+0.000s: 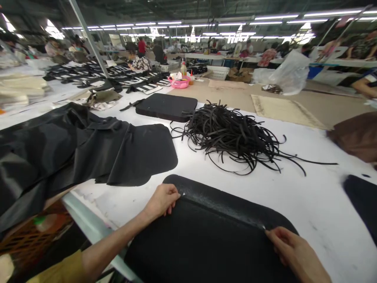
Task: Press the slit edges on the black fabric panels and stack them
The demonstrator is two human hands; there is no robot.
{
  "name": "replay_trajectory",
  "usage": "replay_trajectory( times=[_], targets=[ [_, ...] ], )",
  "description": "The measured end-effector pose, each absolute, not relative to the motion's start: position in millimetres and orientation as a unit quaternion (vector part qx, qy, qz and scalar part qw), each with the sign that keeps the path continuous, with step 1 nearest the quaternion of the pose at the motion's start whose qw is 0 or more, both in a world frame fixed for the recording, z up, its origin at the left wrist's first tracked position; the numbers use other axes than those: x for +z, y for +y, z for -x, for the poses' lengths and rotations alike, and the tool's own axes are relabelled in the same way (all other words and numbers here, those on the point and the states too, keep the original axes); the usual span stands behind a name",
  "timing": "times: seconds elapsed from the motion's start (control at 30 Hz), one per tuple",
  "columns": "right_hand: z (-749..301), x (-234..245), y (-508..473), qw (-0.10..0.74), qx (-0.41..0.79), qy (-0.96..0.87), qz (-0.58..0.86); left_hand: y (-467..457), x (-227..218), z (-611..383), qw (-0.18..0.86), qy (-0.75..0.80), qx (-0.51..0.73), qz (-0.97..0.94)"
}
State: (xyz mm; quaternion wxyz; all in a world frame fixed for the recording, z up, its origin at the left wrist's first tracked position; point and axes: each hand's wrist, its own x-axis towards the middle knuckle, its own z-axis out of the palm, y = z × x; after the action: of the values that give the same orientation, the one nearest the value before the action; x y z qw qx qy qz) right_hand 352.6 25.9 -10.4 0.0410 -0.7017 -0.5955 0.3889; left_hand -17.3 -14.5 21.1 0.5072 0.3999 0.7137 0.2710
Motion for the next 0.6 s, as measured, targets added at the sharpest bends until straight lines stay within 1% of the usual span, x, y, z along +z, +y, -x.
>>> replay_trajectory(
  times=[0.37, 0.6],
  targets=[
    [-351.2, -4.2, 24.7, 0.027, 0.380, -0.602, 0.702, -13.3, 14.5, 16.9, 0.475, 0.726, 0.240, -0.436],
    [-350.6, -4.1, 25.5, 0.034, 0.386, -0.591, 0.708, -10.2, 17.1, 16.7, 0.409, 0.750, 0.181, -0.486]
  ],
)
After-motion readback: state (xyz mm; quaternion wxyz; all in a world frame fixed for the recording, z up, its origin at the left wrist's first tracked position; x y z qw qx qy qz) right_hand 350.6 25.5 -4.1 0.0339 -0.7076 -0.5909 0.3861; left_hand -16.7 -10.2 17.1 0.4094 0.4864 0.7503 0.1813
